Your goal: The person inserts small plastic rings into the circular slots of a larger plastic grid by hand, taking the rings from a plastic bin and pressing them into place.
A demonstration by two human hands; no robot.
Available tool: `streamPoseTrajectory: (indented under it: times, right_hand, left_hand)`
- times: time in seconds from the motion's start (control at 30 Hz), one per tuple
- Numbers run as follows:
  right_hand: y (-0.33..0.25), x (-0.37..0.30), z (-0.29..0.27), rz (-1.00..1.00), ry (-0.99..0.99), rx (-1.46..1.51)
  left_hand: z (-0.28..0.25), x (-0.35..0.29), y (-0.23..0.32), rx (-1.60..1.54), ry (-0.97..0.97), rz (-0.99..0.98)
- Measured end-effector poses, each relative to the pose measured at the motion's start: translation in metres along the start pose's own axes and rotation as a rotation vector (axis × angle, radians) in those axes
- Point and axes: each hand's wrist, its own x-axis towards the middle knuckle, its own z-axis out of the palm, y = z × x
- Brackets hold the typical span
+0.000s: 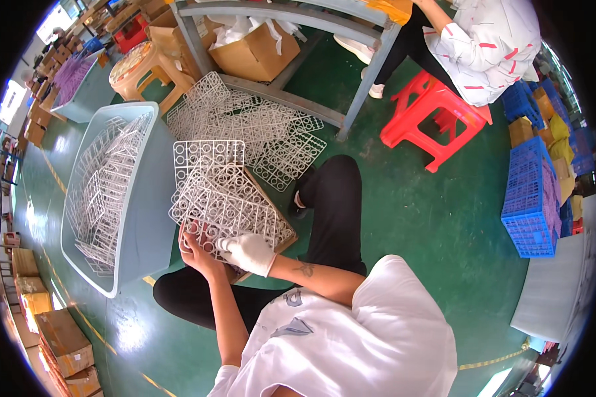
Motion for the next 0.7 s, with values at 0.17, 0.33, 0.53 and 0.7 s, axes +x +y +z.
streamPoseTrajectory:
  times: [0.17,0.33,0.53,0.7]
  right_hand:
    - [0.008,-0.001,0.005,-0.063,0.168,0.053]
    - [0.007,-0.003,0.009,0.032,-0.017,0.025]
    - [0.018,0.001,0.000,0.476,0.042,0.467]
    - [0.001,0.005,-0.005,-0.051,0.074,0.151]
  left_hand:
    - [0.006,-0.004,0.007,0.057,0.001,-0.004]
    - [0.004,-0.006,0.011,-0.022,0.019,-0.011]
    - [-0.001,0.005,0.013,-0.129,0.016,-0.023]
    - [-0.001,-0.001,0.017,-0.106,0.000,-0.016]
